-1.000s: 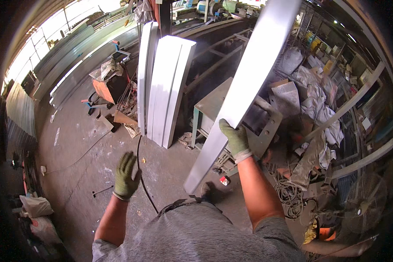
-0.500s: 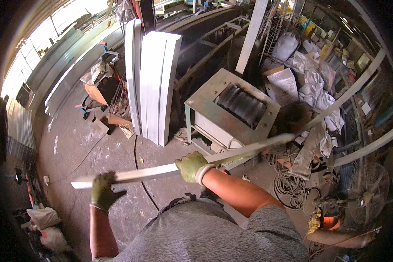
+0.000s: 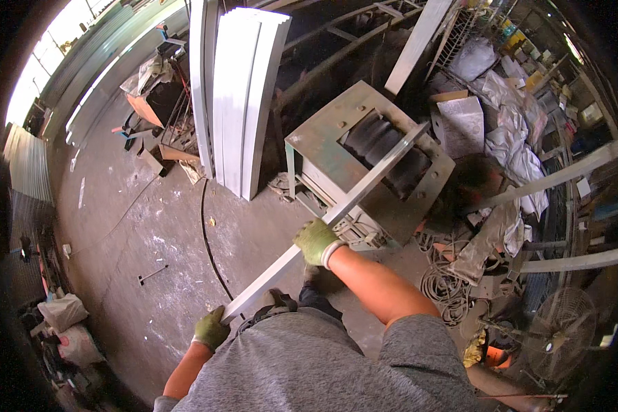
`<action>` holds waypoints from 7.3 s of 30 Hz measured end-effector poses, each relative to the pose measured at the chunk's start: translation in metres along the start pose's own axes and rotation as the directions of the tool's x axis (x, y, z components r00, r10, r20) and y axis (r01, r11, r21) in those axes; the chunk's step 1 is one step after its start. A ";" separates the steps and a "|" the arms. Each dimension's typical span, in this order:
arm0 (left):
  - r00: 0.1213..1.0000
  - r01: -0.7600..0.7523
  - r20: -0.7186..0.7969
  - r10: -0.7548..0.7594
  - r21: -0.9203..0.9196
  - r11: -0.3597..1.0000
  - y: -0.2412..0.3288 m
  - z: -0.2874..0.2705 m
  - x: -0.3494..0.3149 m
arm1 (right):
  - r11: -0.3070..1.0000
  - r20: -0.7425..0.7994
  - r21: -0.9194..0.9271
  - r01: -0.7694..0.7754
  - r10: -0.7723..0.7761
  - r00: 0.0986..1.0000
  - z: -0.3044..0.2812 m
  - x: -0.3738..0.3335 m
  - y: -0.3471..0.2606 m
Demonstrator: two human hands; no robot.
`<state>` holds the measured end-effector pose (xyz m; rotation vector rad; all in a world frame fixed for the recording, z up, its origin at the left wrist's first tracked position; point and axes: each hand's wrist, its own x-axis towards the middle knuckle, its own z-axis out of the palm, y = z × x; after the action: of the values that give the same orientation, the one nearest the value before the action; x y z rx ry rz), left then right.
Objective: The person feeds long metal sheets into a manual bending machine, pulls them through the rollers, and stacks the bent pieces on the floor. The process is repeated multiple times with different sheets.
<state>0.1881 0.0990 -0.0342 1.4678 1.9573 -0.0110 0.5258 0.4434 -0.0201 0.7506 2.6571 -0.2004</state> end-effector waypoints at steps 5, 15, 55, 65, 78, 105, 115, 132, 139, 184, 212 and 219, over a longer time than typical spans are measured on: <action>0.996 -0.033 0.077 0.036 -0.043 0.999 0.093 -0.005 0.070 | 0.975 -0.047 -0.106 -0.193 0.189 0.981 -0.008 -0.018 0.087; 0.982 -0.092 0.157 0.108 -0.106 0.990 0.145 -0.009 0.123 | 0.967 -0.002 -0.033 -0.254 0.254 0.967 -0.028 -0.028 0.160; 0.962 0.029 0.267 0.053 -0.296 0.955 0.075 0.010 0.123 | 0.947 -0.137 0.199 -0.251 0.280 0.950 -0.007 -0.016 0.097; 0.956 0.052 0.288 0.061 -0.369 0.928 0.173 -0.041 0.155 | 0.926 -0.667 0.355 -0.130 0.348 0.659 0.018 0.006 0.175; 0.969 -0.009 0.235 0.080 -0.289 0.957 0.203 -0.026 0.166 | 0.960 -0.683 0.204 -0.191 0.279 0.675 0.025 0.005 0.204; 0.978 0.193 0.134 -0.159 -0.307 0.932 -0.155 0.074 -0.059 | 0.911 -0.478 0.381 -0.160 0.342 0.809 0.074 0.042 -0.192; 0.963 0.240 0.171 -0.210 -0.180 0.954 -0.065 0.047 0.006 | 0.895 -0.458 0.417 -0.157 0.356 0.814 0.069 0.039 -0.103; 0.979 0.177 0.133 -0.156 -0.165 0.970 -0.004 0.043 0.050 | 0.922 -0.511 0.337 -0.189 0.347 0.786 0.063 0.034 -0.029; 0.938 0.325 0.238 -0.252 -0.350 0.879 -0.151 0.095 -0.051 | 0.870 -0.392 0.487 0.074 0.143 0.909 0.074 0.012 -0.168; 0.941 0.069 0.330 0.078 -0.413 0.908 -0.159 0.081 -0.072 | 0.879 -0.171 0.476 -0.038 0.135 0.976 0.051 0.045 -0.232; 0.972 0.108 0.235 -0.001 -0.442 0.890 0.060 0.020 0.087 | 0.953 -0.556 0.273 -0.132 0.269 0.786 0.056 0.043 0.048; 0.983 0.039 0.183 0.000 -0.209 0.977 0.213 -0.045 0.151 | 0.862 -0.627 0.383 -0.333 0.507 0.591 0.013 0.024 0.172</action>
<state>0.3269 0.3219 0.0033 1.2629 1.7666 0.0518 0.6021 0.5972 -0.0470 1.8554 3.0474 -0.0850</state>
